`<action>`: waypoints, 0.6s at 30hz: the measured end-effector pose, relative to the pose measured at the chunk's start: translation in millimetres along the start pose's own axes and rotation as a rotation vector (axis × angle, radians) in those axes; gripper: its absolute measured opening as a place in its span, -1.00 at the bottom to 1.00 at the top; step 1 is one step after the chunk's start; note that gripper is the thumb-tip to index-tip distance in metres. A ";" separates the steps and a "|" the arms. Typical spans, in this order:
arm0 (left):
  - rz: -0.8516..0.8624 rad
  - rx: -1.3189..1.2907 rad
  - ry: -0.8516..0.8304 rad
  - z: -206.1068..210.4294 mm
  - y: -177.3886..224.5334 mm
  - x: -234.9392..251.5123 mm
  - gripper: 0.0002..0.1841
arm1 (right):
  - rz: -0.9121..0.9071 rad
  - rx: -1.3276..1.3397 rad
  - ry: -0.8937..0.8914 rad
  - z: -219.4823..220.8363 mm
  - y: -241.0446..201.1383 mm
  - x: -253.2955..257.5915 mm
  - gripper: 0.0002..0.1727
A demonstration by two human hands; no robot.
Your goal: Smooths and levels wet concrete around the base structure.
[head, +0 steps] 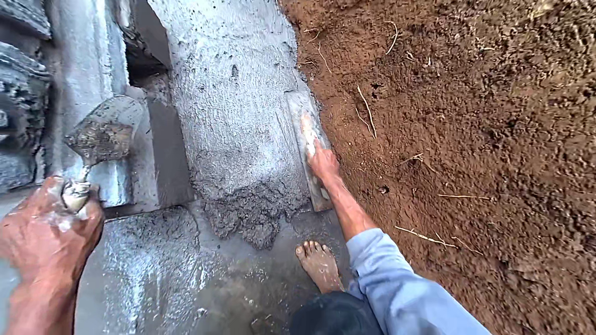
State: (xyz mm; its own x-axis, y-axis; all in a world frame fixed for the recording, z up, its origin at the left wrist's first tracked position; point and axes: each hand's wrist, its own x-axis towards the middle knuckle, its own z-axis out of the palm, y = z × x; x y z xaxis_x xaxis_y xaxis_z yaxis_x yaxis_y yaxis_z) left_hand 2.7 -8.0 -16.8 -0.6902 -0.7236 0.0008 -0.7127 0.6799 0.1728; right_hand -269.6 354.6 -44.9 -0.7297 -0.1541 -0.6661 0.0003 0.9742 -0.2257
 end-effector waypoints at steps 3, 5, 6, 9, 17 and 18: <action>-0.021 0.041 -0.001 -12.4 17.5 -5.0 -0.49 | 0.015 0.014 0.176 58.7 69.7 32.8 -0.34; -0.040 0.042 -0.022 -19.4 25.5 -7.3 -0.51 | 0.036 -0.025 0.088 54.6 88.1 -3.8 -0.34; -0.042 0.035 -0.014 -20.8 27.8 -7.1 -0.51 | 0.001 -0.076 0.079 52.5 90.2 -23.2 -0.35; -0.040 0.014 0.011 -18.3 29.3 -10.0 -0.52 | -0.225 -0.251 0.035 67.3 59.4 -58.4 -0.43; -0.033 0.025 0.038 -17.5 31.0 -8.8 -0.53 | -0.333 -0.328 0.005 75.9 -27.2 35.1 -0.49; -0.031 0.029 0.038 -16.3 29.7 -8.6 -0.52 | -0.308 -0.316 0.046 75.2 -28.4 47.9 -0.48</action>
State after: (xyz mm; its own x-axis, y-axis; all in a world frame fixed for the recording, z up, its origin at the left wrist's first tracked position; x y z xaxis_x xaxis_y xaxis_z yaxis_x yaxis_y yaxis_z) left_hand -10.5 16.4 4.3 -0.6631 -0.7477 0.0338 -0.7371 0.6602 0.1446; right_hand -253.2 307.1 -123.9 -0.6927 -0.4441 -0.5682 -0.4252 0.8879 -0.1756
